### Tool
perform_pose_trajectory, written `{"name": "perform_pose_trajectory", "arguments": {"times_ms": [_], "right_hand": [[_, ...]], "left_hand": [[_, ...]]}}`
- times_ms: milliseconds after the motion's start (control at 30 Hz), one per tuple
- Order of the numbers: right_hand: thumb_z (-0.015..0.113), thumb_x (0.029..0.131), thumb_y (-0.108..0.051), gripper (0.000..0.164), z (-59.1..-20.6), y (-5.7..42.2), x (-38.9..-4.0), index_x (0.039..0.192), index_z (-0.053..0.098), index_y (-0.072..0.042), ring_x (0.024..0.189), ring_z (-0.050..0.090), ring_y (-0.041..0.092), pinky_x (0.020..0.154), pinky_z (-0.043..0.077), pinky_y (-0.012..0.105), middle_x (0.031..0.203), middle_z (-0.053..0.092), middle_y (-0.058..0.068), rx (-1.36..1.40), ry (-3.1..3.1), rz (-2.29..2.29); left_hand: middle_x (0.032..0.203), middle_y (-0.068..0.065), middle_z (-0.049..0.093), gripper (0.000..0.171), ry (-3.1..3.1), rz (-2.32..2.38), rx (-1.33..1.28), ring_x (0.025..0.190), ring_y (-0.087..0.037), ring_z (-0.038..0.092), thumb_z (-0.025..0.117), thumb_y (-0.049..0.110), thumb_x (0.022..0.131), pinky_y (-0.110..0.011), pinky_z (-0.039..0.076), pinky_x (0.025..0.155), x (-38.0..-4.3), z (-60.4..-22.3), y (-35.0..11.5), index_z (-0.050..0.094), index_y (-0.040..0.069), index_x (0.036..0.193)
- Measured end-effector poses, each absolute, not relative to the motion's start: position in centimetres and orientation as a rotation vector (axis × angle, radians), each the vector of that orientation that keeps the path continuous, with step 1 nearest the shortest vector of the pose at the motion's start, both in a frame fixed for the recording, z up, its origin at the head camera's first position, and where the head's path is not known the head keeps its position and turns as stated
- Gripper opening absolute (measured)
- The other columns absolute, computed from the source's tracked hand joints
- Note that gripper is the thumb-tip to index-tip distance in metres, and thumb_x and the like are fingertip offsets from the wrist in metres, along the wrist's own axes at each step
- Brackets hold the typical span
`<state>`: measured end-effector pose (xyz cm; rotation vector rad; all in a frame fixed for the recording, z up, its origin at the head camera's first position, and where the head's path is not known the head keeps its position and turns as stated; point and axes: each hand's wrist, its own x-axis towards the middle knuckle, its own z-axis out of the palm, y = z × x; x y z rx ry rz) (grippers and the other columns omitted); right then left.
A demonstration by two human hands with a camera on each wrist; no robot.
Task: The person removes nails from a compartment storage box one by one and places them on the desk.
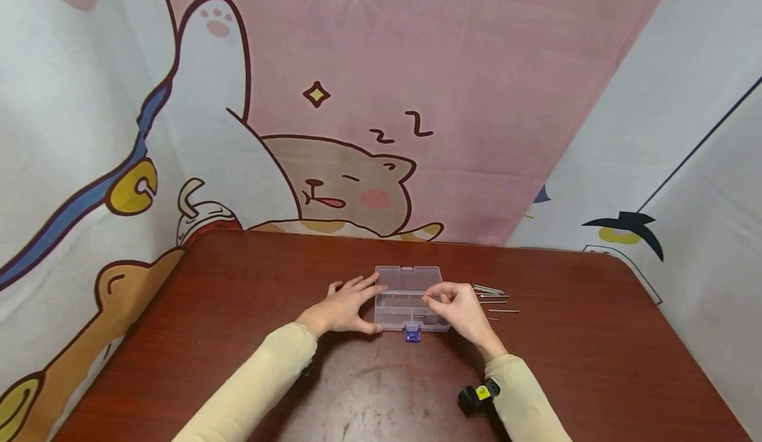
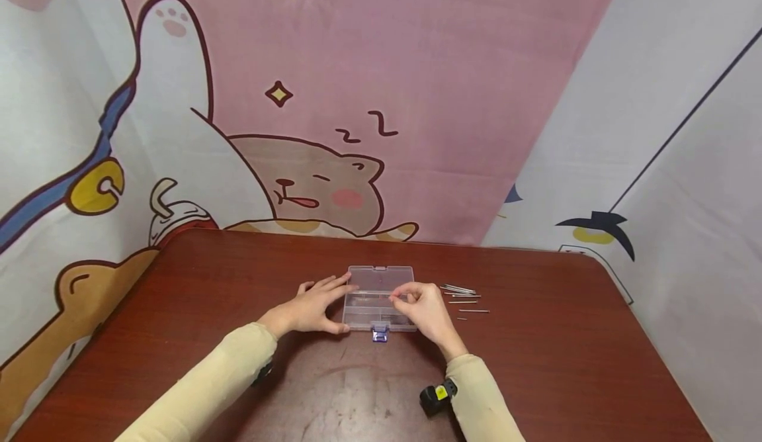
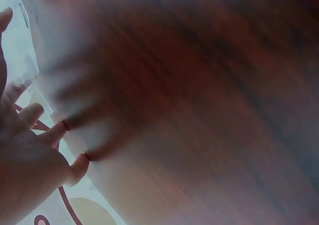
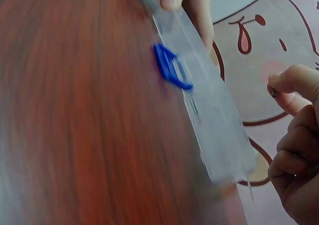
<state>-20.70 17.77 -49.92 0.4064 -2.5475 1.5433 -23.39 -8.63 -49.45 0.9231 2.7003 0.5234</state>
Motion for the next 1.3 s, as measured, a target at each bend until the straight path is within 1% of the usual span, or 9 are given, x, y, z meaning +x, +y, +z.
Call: {"name": "perform_pose_trajectory", "arguments": {"times_ms": [67,167,267,367,500,733,933,1100,1300], "right_hand": [[0.076,0.08,-0.005,0.003,-50.0,18.4,-20.8,0.082,0.074,-0.004,0.045,0.027,0.001,0.045,0.024,0.021,0.051,0.031,-0.009,0.406,-2.545,1.52],[0.075,0.08,0.0,0.004,-50.1,19.3,-20.9,0.083,0.072,0.001,0.045,0.024,-0.001,0.045,0.022,0.021,0.051,0.031,-0.007,0.401,-2.543,1.476],[0.073,0.079,0.005,0.005,-50.1,20.2,-21.0,0.082,0.071,0.003,0.045,0.026,-0.002,0.044,0.023,0.023,0.052,0.032,-0.004,0.397,-2.524,1.439],[0.074,0.079,0.004,0.007,-50.1,21.3,-21.1,0.081,0.072,-0.002,0.046,0.028,-0.001,0.044,0.024,0.023,0.052,0.033,-0.005,0.373,-2.535,1.399],[0.075,0.08,-0.002,0.007,-50.0,22.8,-21.1,0.081,0.073,-0.008,0.048,0.03,0.002,0.045,0.025,0.023,0.053,0.034,-0.007,0.356,-2.561,1.357],[0.075,0.08,-0.002,0.006,-49.7,24.9,-20.8,0.082,0.073,-0.007,0.049,0.033,0.004,0.046,0.029,0.024,0.053,0.037,-0.007,0.408,-2.575,1.307],[0.075,0.082,-0.005,0.004,-49.8,26.9,-20.5,0.084,0.072,-0.008,0.046,0.03,0.002,0.045,0.031,0.023,0.052,0.034,-0.009,0.435,-2.632,1.242],[0.074,0.084,-0.004,0.006,-50.1,28.2,-20.4,0.084,0.072,-0.01,0.046,0.029,0.001,0.045,0.029,0.022,0.053,0.033,-0.01,0.472,-2.67,1.195],[0.074,0.083,-0.002,0.009,-50.2,29.4,-20.1,0.083,0.072,-0.011,0.049,0.029,0.0,0.046,0.028,0.021,0.054,0.032,-0.012,0.505,-2.696,1.149]], "left_hand": [[0.16,-0.004,0.018,0.081,2.697,0.525,0.926,0.141,-0.037,0.023,0.074,0.051,0.079,-0.065,0.02,0.1,-23.4,-49.5,-8.7,0.041,0.023,0.148],[0.16,-0.004,0.017,0.081,2.694,0.532,0.927,0.141,-0.037,0.022,0.073,0.051,0.08,-0.065,0.019,0.1,-23.4,-49.5,-8.7,0.04,0.024,0.148],[0.16,-0.003,0.016,0.081,2.693,0.531,0.919,0.141,-0.036,0.022,0.073,0.052,0.08,-0.065,0.019,0.101,-23.3,-49.5,-8.7,0.039,0.025,0.148],[0.16,-0.003,0.017,0.081,2.693,0.535,0.919,0.141,-0.036,0.022,0.073,0.051,0.079,-0.065,0.019,0.101,-23.4,-49.6,-8.7,0.04,0.026,0.148],[0.16,-0.003,0.017,0.081,2.692,0.538,0.917,0.141,-0.036,0.022,0.073,0.051,0.079,-0.065,0.018,0.101,-23.4,-49.6,-8.6,0.04,0.026,0.148],[0.16,-0.003,0.017,0.08,2.694,0.539,0.919,0.141,-0.036,0.022,0.073,0.051,0.08,-0.065,0.017,0.101,-23.3,-49.6,-8.7,0.04,0.025,0.148],[0.16,-0.004,0.017,0.08,2.688,0.546,0.912,0.141,-0.037,0.022,0.073,0.05,0.08,-0.066,0.017,0.102,-23.2,-49.4,-8.7,0.04,0.025,0.148],[0.159,-0.005,0.019,0.08,2.684,0.561,0.909,0.141,-0.037,0.022,0.074,0.05,0.08,-0.066,0.017,0.102,-23.2,-49.5,-8.8,0.041,0.024,0.147],[0.159,-0.005,0.019,0.08,2.685,0.558,0.919,0.141,-0.037,0.022,0.074,0.05,0.08,-0.066,0.016,0.102,-23.2,-49.5,-8.7,0.041,0.024,0.147]]}}
